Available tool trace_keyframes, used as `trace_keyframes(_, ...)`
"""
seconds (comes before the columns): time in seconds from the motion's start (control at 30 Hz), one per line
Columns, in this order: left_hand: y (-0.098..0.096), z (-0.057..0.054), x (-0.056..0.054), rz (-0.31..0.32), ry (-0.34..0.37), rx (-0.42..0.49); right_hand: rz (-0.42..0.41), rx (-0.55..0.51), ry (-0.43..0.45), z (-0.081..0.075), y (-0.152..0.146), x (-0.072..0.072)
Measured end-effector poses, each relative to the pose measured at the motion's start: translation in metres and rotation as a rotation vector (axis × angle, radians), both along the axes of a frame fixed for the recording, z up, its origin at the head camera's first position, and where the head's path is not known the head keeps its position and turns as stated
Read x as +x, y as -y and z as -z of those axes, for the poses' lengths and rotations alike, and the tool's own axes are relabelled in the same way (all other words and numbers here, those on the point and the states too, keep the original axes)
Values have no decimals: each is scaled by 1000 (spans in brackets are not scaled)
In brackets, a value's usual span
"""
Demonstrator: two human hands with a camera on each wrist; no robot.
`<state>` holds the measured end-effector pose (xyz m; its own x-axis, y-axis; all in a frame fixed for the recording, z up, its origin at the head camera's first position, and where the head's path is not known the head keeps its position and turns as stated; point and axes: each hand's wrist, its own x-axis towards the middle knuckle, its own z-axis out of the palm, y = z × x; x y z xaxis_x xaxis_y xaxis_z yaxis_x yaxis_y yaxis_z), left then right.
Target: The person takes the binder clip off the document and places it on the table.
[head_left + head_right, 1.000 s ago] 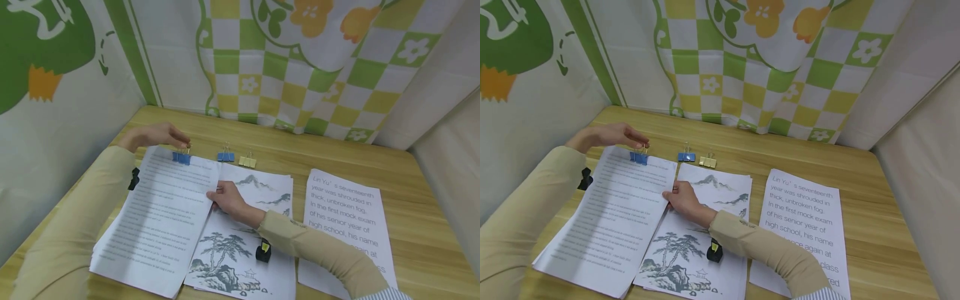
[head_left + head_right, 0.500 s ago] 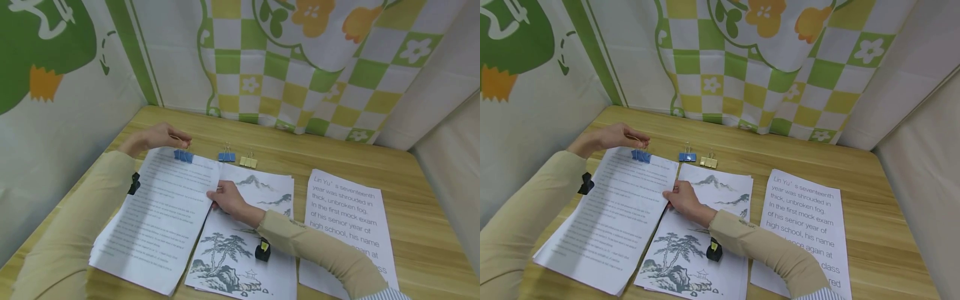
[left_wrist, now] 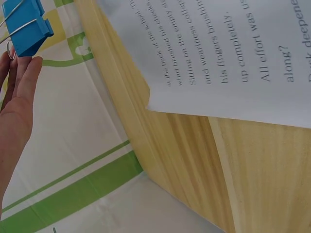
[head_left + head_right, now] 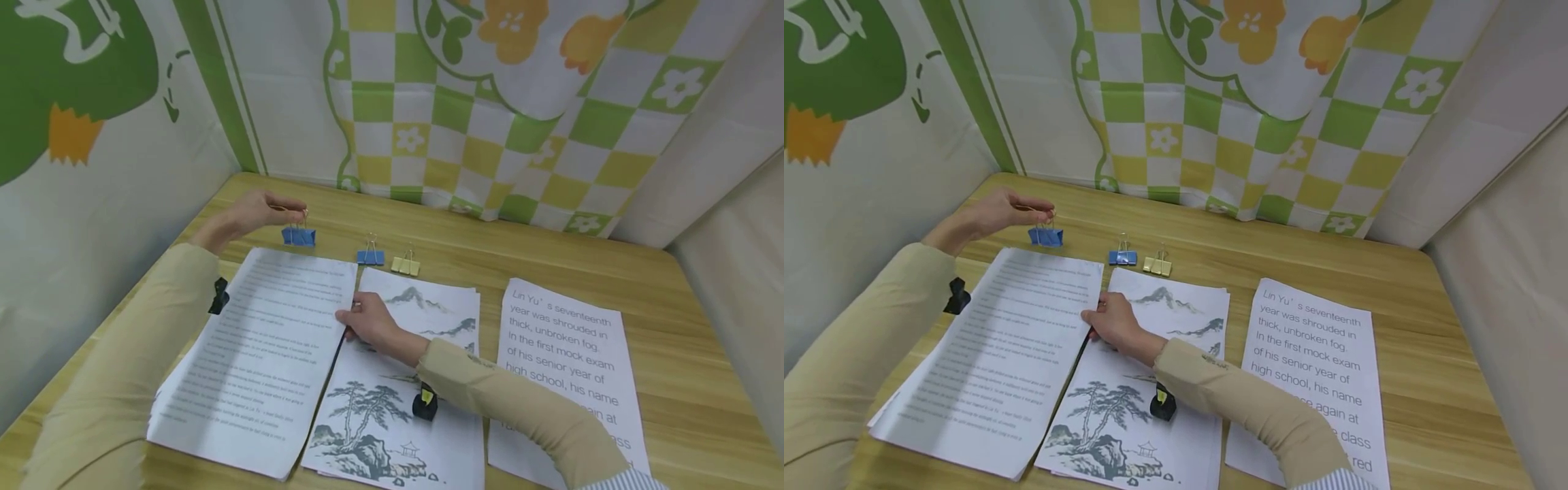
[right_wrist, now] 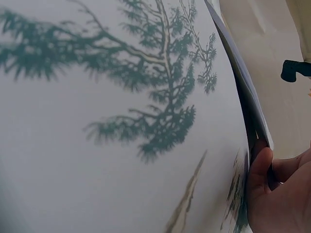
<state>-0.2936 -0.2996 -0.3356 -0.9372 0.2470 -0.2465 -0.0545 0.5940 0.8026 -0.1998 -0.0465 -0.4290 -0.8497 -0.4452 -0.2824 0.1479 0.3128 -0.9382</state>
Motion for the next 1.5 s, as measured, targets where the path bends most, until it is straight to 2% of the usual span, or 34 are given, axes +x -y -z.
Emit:
trace_keyframes(0.17, -5, 3, -11, -10, -17, -33, -3, 17, 0, 1, -1, -2)
trace_keyframes(0.43, -21, 23, -28, 11, -22, -75, 3, 15, 9, 4, 1, -2)
trace_keyframes(0.6, -30, 36, -34, -3, -69, -85, 9, 27, 9, 4, 1, -2)
trace_keyframes(0.73, -34, 42, -37, 10, -100, -85, 9, 35, -2, 5, 1, -2)
trace_keyframes(1.07, -38, 48, -42, 11, -92, -136, 44, 51, -17, 2, 5, -6)
trace_keyframes(1.3, -46, 45, -45, 47, -92, -186, 129, 49, 3, -4, 1, -7)
trace_keyframes(1.5, -49, 45, -47, 79, -129, -225, 143, 72, -8, -10, -7, -4)
